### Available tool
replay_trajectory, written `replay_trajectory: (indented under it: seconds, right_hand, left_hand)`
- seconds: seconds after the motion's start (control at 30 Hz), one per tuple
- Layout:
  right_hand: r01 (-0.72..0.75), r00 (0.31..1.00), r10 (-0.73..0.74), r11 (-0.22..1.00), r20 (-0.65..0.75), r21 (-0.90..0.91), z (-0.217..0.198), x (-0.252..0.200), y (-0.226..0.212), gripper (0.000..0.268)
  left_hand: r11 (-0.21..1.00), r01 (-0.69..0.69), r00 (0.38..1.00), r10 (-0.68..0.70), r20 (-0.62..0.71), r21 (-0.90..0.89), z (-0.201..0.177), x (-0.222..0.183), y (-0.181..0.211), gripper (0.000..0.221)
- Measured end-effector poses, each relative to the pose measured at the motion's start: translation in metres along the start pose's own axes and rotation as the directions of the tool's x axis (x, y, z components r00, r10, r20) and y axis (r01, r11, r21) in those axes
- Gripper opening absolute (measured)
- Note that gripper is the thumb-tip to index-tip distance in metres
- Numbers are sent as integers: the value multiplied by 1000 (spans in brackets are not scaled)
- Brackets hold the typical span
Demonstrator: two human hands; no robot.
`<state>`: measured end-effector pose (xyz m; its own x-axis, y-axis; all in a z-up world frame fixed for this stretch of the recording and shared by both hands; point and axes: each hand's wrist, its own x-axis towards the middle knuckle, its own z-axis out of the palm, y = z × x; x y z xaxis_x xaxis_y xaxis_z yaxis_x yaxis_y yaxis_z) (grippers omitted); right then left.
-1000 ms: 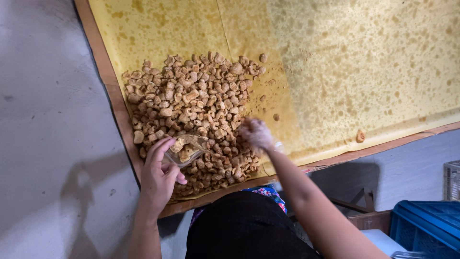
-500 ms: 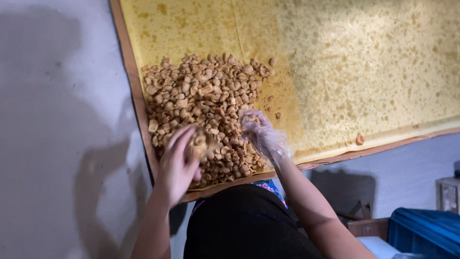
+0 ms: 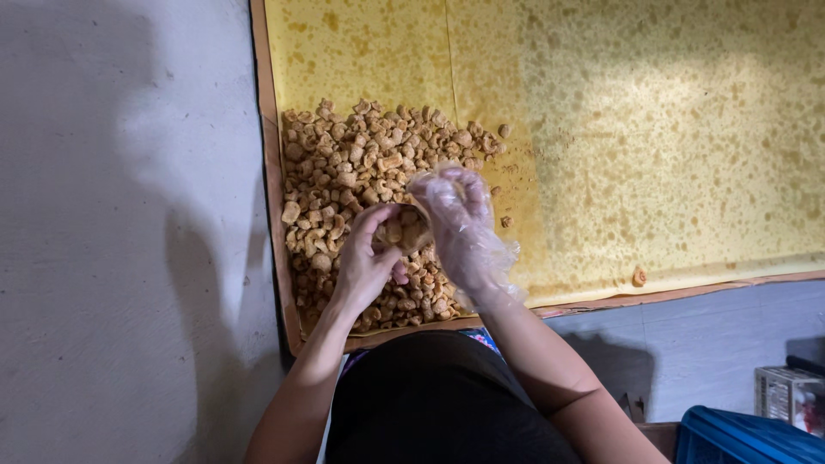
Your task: The person scoops small fried snacks from a large yellow tray into clear plastic bags, weighs each bag on a digital scale, and places the filled bags into a blue crate. The person also retrieves new empty bags from a stack of cardboard boxes.
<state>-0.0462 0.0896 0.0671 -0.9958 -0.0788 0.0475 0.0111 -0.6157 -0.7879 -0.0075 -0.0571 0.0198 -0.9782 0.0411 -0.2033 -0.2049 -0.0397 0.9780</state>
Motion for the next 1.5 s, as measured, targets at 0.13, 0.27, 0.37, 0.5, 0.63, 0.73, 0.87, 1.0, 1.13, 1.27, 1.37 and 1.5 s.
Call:
replay_trajectory:
  seconds: [0.13,0.27,0.37,0.5,0.63,0.73,0.87,1.0,1.13,1.27,1.37,1.5]
  right_hand:
    - [32,999,-30,995,-30,90,-25,-2,-20,16]
    - [64,990,-64,998,-122,-5,-86,8,-17,15]
    - [-50,951,-18,976,-310,-210,-145,25,0,22]
    - [-217,893,-25,850,-450,-479,-233,12,28,33]
    - [-606,705,234,689,-669,-397,-293,17,56,43]
    - [-644,712,241,598,-659,-478,-323,25,63,43]
    - [-712,678,228,439,-699,-548,-343,93,54,45]
    - [-605,797,117,160,-593,-780,-354,167,55,46]
    - [-693,656,255,-171,-711,-701,-358,222,84,60]
    - [96,959,266,-624,-96,-776,-341,237,136,60]
    - [-371,749,490,-250,-447,-894,-305,217,166,33]
    - [145,941,280,173,190,-974,-258,143,177,29]
  left_hand:
    - [989,8,1000,-8,-4,146,-5,-7,16,51]
    - [920,147,986,-167,25,364,-14,-14,19,63]
    - [938,118,989,-140,47,325,-20,2,26,64]
    - [949,40,993,-73,95,312,-26,-10,25,61]
    - [942,4,998,-24,55,336,-32,-6,35,60]
    - [937,72,995,-93,47,342,-30,-9,38,62]
    - [935,156,984,-174,30,318,-30,0,44,64]
    - [924,311,948,-317,-11,221,-35,9,48,60]
    - [882,426,903,-427,-38,204,-38,26,50,66]
    - [830,526,850,-520,-82,187,-41,32,48,60]
    - [822,530,847,-524,-89,208,-42,33,43,60]
    - [881,445,895,-445,-40,157,-43,32,43,64]
